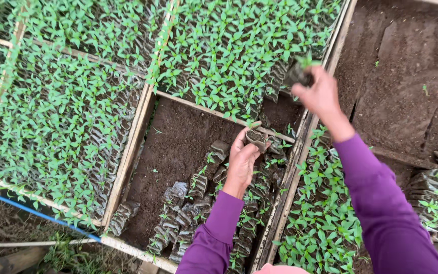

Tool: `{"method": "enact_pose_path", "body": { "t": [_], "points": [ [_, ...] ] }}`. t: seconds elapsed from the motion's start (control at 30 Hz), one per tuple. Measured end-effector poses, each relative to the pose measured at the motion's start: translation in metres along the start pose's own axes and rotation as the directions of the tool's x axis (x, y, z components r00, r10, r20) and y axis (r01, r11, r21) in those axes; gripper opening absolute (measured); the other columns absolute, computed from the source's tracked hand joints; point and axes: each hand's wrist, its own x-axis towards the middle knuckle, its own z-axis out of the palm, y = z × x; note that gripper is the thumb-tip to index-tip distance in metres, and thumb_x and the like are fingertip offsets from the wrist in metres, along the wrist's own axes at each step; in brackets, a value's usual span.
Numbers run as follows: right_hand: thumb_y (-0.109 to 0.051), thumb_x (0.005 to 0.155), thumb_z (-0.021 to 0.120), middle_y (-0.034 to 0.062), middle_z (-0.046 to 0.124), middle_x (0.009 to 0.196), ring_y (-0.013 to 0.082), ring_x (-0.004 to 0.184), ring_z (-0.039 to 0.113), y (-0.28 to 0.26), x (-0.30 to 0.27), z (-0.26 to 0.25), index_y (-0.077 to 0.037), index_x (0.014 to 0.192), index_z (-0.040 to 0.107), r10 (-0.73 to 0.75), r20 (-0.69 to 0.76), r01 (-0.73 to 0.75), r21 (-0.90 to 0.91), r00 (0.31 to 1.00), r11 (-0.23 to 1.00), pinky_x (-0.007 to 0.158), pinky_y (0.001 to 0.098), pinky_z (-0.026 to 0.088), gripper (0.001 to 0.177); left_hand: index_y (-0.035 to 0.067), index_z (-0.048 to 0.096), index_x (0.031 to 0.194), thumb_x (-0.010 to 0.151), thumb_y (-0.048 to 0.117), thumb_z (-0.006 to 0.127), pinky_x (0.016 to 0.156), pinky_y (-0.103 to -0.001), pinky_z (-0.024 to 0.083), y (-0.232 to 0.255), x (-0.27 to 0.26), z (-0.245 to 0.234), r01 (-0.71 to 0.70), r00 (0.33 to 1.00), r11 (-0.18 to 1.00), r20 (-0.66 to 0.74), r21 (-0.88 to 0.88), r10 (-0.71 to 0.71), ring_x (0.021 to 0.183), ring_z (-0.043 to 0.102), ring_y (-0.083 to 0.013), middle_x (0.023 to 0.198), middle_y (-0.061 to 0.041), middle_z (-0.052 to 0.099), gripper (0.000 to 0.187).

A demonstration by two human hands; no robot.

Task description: The person picks up small seedlings wrapped in plastic from a densely packed tray and places them into an adjacent tray filled with soil. The person handles the seedlings by hand, moving them in batches and arranging them in rows within the new tray.

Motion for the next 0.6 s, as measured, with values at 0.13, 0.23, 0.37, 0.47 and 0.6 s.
{"method": "enact_pose_path", "body": {
  "t": [0.13,0.23,0.37,0.47,0.6],
  "points": [
    [-0.021,0.071,0.080,0.0141,0.069,0.100,0.0348,0.097,0.066,-0.058,-0.073,-0.040,-0.010,0.109,0.067,-0.103,0.142,0.083,0.142,0.985,0.986,0.087,0.0463,0.051,0.042,-0.002,0.050,0.134,0.072,-0.007,0.050,0.096,-0.045,0.053,0.002,-0.008,0.015,0.010,0.998,0.996,0.058,-0.085,-0.005,0.108,0.060,-0.0299,0.131,-0.024,0.048,0.062],
    [-0.021,0.064,0.083,0.0160,0.068,0.104,0.0372,0.104,0.064,-0.059,-0.103,-0.044,-0.009,0.114,0.062,-0.222,0.200,0.201,0.122,0.954,0.972,0.089,0.0498,0.050,0.055,-0.001,0.040,0.144,0.075,-0.006,0.047,0.098,-0.042,0.053,-0.011,-0.006,0.012,0.054,0.992,0.987,0.123,-0.154,-0.035,0.100,0.059,-0.0240,0.141,-0.025,0.037,0.069],
    [-0.020,0.070,0.078,0.0143,0.067,0.113,0.0347,0.109,0.063,-0.088,-0.121,-0.077,-0.011,0.121,0.059,-0.265,0.287,0.228,0.156,0.921,0.961,0.093,0.0470,0.051,0.055,0.002,0.037,0.148,0.070,-0.005,0.048,0.092,-0.047,0.056,-0.020,-0.006,0.004,0.134,0.978,0.966,0.187,-0.219,-0.094,0.105,0.061,-0.0350,0.136,-0.029,0.043,0.079],
    [-0.016,0.074,0.075,0.0203,0.063,0.123,0.0388,0.106,0.064,-0.104,-0.130,-0.098,-0.012,0.137,0.046,-0.138,0.420,0.058,0.196,0.897,0.979,0.083,0.0496,0.053,0.069,0.003,0.039,0.147,0.068,-0.004,0.048,0.087,-0.046,0.057,-0.009,-0.015,0.011,0.160,0.974,0.958,0.195,-0.237,-0.115,0.103,0.062,-0.0360,0.128,-0.030,0.051,0.080],
    [-0.010,0.081,0.070,0.0241,0.058,0.130,0.0372,0.106,0.066,-0.107,-0.131,-0.086,-0.013,0.148,0.034,0.017,0.478,-0.116,0.178,0.878,0.977,0.074,0.0444,0.058,0.075,0.005,0.037,0.148,0.070,-0.002,0.048,0.089,-0.042,0.056,0.012,-0.030,0.024,0.131,0.971,0.988,0.213,-0.077,-0.112,0.100,0.060,-0.0313,0.132,-0.029,0.046,0.079]
  ]
}}
